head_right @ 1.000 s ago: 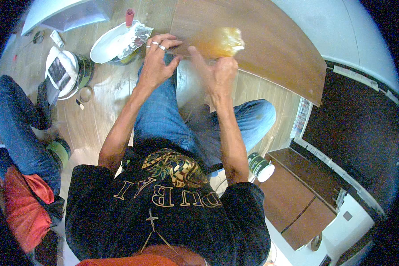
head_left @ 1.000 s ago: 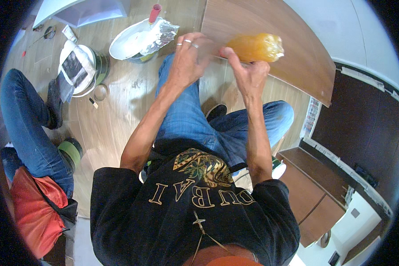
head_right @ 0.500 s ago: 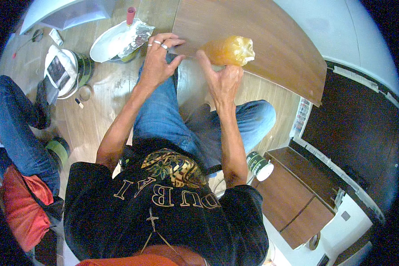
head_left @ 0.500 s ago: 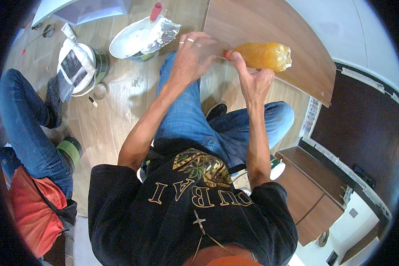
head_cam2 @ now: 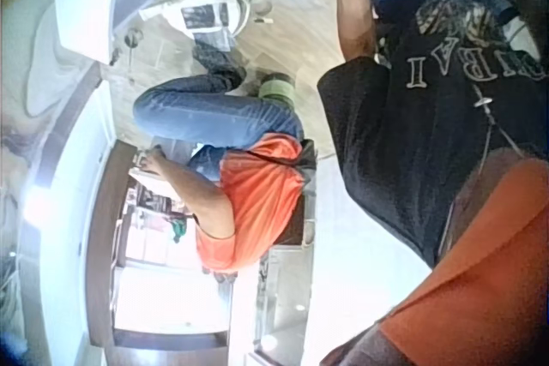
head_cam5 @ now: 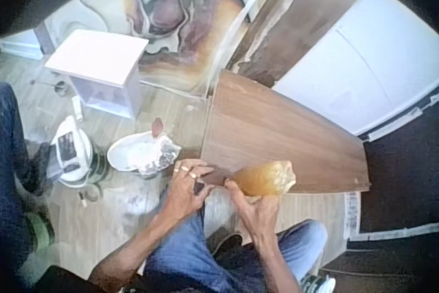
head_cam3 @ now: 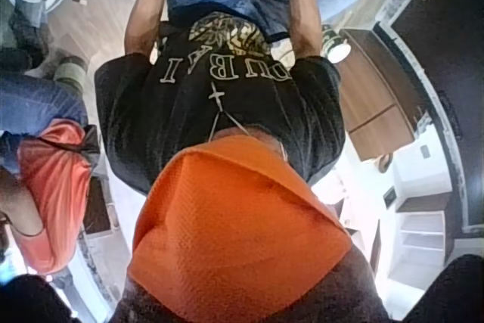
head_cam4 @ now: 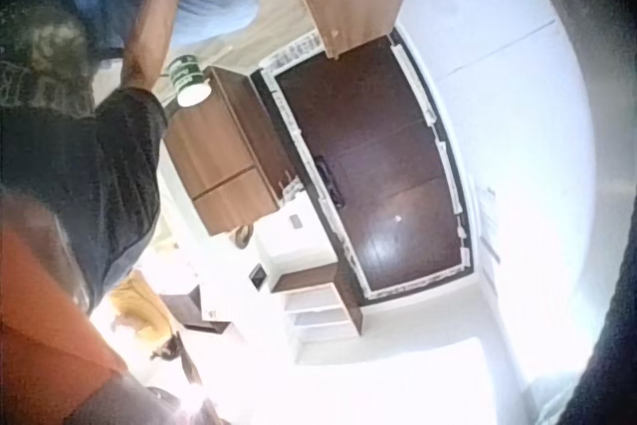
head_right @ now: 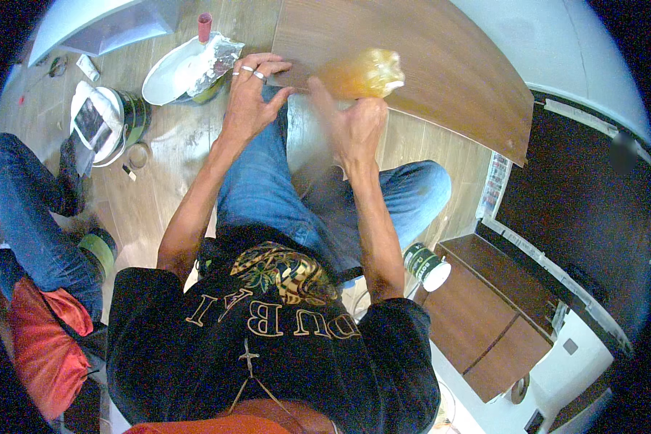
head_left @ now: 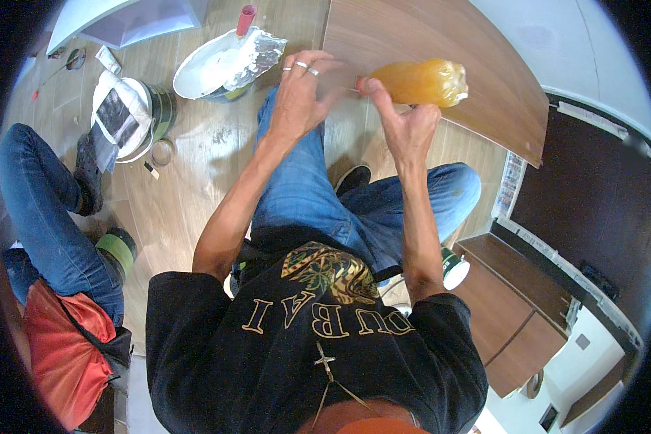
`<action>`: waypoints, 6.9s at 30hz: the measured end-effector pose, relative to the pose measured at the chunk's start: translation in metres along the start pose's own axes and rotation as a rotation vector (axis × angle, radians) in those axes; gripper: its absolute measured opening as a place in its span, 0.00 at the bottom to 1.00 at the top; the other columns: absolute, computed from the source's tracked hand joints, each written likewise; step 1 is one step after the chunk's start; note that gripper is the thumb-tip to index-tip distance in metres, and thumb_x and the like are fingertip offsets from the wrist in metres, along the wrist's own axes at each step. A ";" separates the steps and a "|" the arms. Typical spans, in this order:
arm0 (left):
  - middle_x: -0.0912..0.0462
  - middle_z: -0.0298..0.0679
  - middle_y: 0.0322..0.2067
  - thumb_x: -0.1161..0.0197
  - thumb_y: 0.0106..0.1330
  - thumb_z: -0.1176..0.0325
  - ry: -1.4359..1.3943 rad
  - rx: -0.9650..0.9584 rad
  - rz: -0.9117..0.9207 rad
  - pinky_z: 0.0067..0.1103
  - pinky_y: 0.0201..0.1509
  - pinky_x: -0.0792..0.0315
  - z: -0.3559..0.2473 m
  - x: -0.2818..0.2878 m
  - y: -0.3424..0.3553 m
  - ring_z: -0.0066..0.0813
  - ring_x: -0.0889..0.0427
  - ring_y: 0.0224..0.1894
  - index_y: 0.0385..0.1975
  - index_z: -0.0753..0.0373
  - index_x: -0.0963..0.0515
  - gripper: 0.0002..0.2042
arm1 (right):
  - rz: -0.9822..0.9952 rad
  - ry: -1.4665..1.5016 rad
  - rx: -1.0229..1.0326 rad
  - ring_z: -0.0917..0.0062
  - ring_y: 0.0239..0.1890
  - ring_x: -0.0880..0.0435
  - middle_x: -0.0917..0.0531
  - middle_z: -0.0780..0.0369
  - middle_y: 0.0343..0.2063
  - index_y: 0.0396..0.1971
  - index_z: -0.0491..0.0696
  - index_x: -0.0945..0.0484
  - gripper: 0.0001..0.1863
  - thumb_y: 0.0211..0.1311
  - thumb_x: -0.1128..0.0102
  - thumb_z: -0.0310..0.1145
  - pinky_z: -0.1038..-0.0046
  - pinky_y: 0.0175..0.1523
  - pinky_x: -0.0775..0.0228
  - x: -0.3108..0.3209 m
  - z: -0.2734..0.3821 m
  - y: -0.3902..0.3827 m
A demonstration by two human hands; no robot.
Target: The person handles a roll of brown tape and a long wooden trim piece, then wipes the trim with a white cloth. They apply a yellow liquid from a bottle along the edge of a wooden floor panel and later place the trim piece against a wall.
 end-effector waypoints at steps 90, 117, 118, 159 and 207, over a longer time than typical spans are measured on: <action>0.16 0.39 0.43 0.27 0.56 0.63 0.745 -0.372 0.498 0.44 0.70 0.37 -0.092 -0.049 0.040 0.43 0.19 0.50 0.47 0.54 0.17 0.18 | -0.728 2.652 -1.101 0.59 0.41 0.15 0.20 0.45 0.47 0.57 0.33 0.31 0.32 0.60 0.35 0.40 0.68 0.42 0.13 0.020 -0.600 -0.163; 0.16 0.41 0.42 0.25 0.50 0.70 0.670 -0.297 0.672 0.44 0.75 0.44 -0.183 -0.020 0.074 0.42 0.19 0.51 0.39 0.60 0.14 0.15 | -0.685 1.523 -0.597 0.57 0.61 0.25 0.29 0.45 0.61 0.70 0.37 0.44 0.45 0.72 0.53 0.62 0.57 0.64 0.28 0.160 -0.356 -0.058; 0.16 0.41 0.43 0.24 0.49 0.69 0.672 -0.302 0.681 0.44 0.75 0.44 -0.184 -0.018 0.071 0.42 0.19 0.52 0.39 0.59 0.14 0.15 | -0.695 1.536 -0.616 0.56 0.63 0.26 0.30 0.45 0.62 0.71 0.37 0.46 0.46 0.72 0.54 0.63 0.56 0.65 0.29 0.164 -0.357 -0.057; 0.16 0.48 0.40 0.26 0.60 0.67 0.167 -0.358 0.639 0.48 0.69 0.39 -0.425 0.115 0.194 0.48 0.21 0.49 0.41 0.66 0.17 0.13 | -0.674 1.536 -0.453 0.79 0.43 0.22 0.24 0.69 0.37 0.47 0.55 0.23 0.24 0.68 0.42 0.61 0.69 0.53 0.29 0.691 -0.001 0.012; 0.20 0.50 0.48 0.32 0.66 0.68 -0.703 -1.512 1.722 0.39 0.60 0.30 -0.749 -0.120 0.076 0.48 0.22 0.54 0.47 0.67 0.18 0.13 | -2.030 0.779 -0.450 0.73 0.44 0.17 0.21 0.58 0.42 0.49 0.44 0.24 0.35 0.69 0.48 0.65 0.69 0.51 0.29 0.620 0.336 -0.275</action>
Point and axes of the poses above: each hand's wrist, its own y-axis towards the middle knuckle, its own x-axis out of the back of the hand, z = x × y, the point moved 2 cm from there along y, towards the middle knuckle
